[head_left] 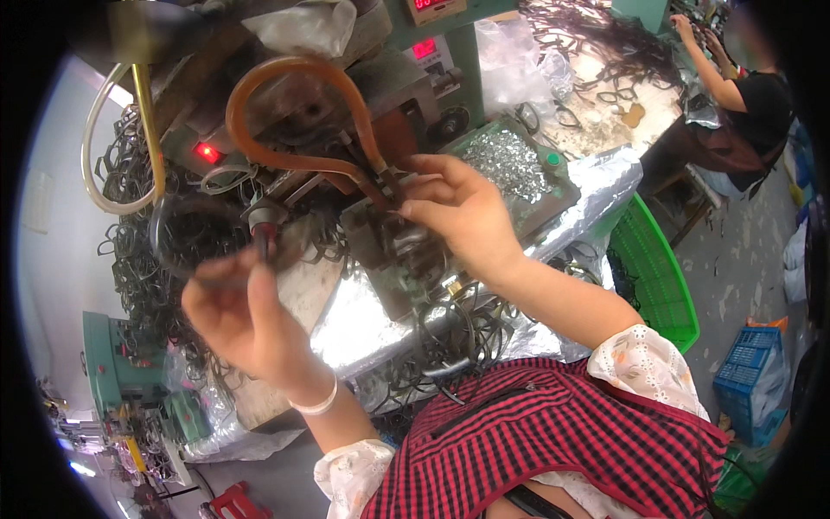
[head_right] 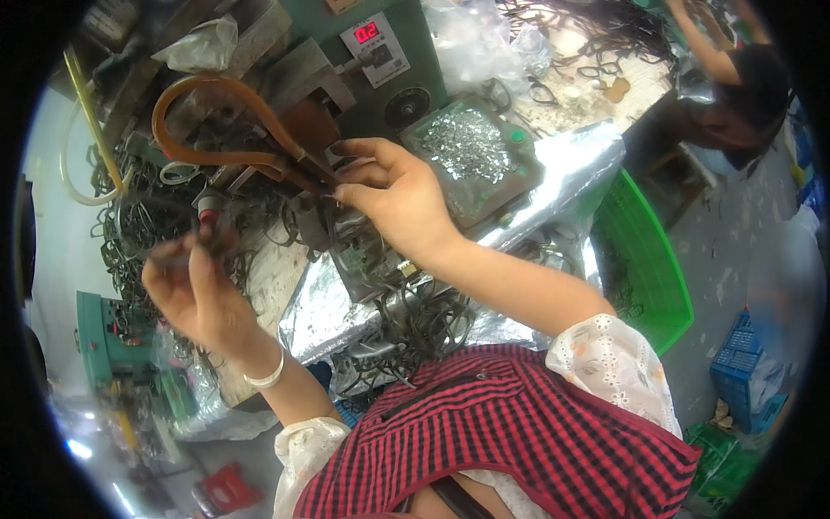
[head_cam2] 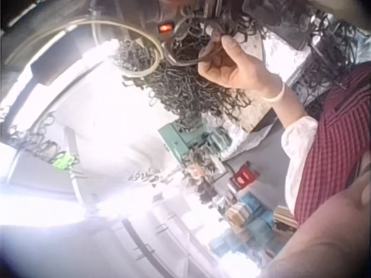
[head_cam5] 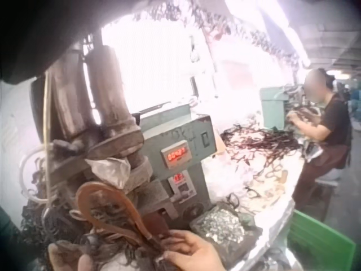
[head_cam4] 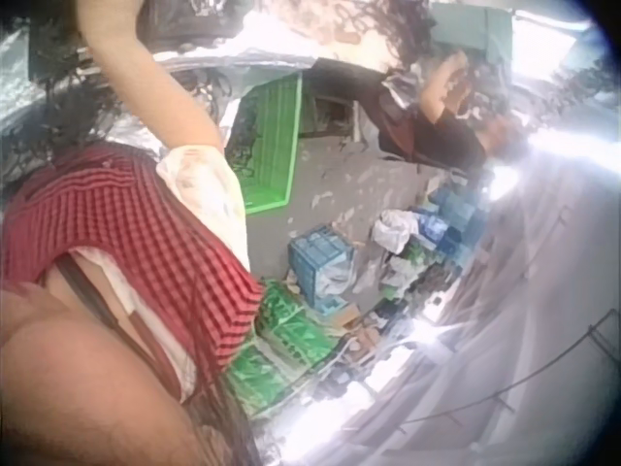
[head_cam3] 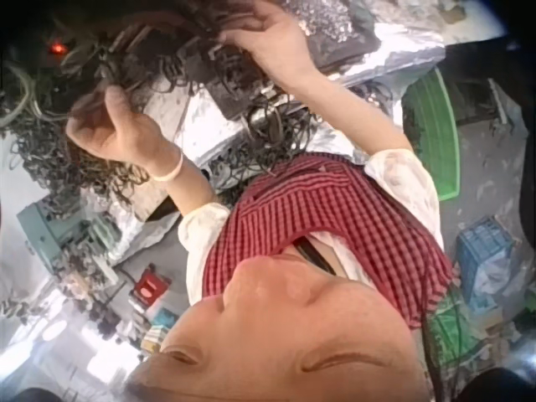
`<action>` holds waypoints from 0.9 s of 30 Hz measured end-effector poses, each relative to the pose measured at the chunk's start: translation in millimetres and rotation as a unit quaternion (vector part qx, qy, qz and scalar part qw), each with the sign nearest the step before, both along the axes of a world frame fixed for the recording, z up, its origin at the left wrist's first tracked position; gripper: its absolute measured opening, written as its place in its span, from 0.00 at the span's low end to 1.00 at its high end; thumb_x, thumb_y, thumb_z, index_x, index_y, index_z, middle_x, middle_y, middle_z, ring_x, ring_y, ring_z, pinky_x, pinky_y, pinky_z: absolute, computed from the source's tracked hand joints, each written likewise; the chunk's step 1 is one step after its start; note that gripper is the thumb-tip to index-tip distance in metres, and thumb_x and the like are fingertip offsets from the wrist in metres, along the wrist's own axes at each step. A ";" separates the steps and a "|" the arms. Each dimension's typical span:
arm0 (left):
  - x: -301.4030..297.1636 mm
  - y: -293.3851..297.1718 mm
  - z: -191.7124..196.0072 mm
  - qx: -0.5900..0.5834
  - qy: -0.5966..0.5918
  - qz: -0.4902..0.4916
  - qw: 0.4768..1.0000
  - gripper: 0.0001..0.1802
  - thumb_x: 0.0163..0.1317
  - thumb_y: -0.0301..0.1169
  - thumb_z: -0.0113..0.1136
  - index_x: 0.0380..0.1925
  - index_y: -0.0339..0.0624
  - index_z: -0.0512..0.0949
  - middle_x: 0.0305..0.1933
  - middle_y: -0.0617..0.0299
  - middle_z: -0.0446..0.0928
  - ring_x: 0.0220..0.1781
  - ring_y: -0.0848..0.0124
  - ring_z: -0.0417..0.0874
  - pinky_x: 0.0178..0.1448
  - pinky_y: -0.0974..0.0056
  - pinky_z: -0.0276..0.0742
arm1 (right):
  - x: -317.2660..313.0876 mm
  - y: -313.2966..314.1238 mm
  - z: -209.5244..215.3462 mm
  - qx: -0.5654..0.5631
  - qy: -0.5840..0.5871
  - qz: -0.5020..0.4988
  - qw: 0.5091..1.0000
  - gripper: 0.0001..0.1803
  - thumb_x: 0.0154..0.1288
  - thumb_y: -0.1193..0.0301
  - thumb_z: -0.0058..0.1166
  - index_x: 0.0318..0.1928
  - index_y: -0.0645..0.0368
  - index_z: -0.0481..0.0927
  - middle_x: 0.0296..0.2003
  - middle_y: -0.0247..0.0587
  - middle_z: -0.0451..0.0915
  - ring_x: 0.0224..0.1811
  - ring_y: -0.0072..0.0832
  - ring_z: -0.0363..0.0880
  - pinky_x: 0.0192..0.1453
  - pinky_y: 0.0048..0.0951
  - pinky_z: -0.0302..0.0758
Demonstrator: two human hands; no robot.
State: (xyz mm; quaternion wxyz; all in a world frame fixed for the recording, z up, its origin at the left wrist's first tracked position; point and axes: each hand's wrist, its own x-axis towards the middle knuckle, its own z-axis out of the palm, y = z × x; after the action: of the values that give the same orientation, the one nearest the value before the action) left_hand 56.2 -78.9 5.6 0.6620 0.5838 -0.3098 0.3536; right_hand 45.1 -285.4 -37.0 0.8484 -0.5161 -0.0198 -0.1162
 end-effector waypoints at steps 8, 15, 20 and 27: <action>-36.0 -34.4 -17.7 0.028 0.102 -0.091 0.990 0.21 0.54 0.11 0.60 0.48 0.38 0.71 0.41 0.53 0.80 0.44 0.63 0.84 0.52 0.57 0.82 | -4.9 -54.9 -16.4 -0.432 -0.116 -0.122 0.886 0.17 0.56 0.74 0.55 0.49 0.60 0.80 0.52 0.47 0.79 0.57 0.41 0.77 0.62 0.38 0.71; -26.9 -48.0 -25.2 0.197 0.108 -0.022 0.974 0.17 0.57 0.16 0.63 0.44 0.35 0.69 0.41 0.49 0.81 0.45 0.67 0.83 0.51 0.68 0.77 | 17.7 -109.3 -92.8 -0.666 -0.047 -0.322 0.672 0.10 0.51 0.72 0.61 0.36 0.50 0.85 0.48 0.41 0.80 0.59 0.42 0.72 0.53 0.41 0.75; -28.1 -48.8 -25.2 0.206 0.102 -0.017 0.973 0.17 0.58 0.16 0.63 0.45 0.34 0.69 0.40 0.49 0.81 0.45 0.66 0.84 0.51 0.67 0.77 | 25.9 -116.4 -81.4 -0.565 -0.001 -0.330 0.756 0.03 0.51 0.69 0.63 0.28 0.53 0.86 0.33 0.34 0.82 0.41 0.37 0.77 0.45 0.37 0.74; -32.3 -52.5 -27.1 0.187 0.116 -0.016 0.975 0.17 0.58 0.16 0.63 0.45 0.34 0.69 0.40 0.48 0.81 0.45 0.64 0.84 0.54 0.64 0.78 | 13.2 -110.0 -79.8 -0.485 -0.022 -0.342 0.804 0.04 0.54 0.71 0.63 0.31 0.55 0.86 0.30 0.37 0.83 0.35 0.36 0.79 0.42 0.35 0.73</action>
State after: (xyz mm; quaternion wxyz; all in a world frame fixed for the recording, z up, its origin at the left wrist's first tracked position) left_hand 23.9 -131.4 -21.4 0.5778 0.7295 -0.3008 0.2086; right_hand 58.4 -395.4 -116.9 0.3919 -0.8309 0.0855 -0.3856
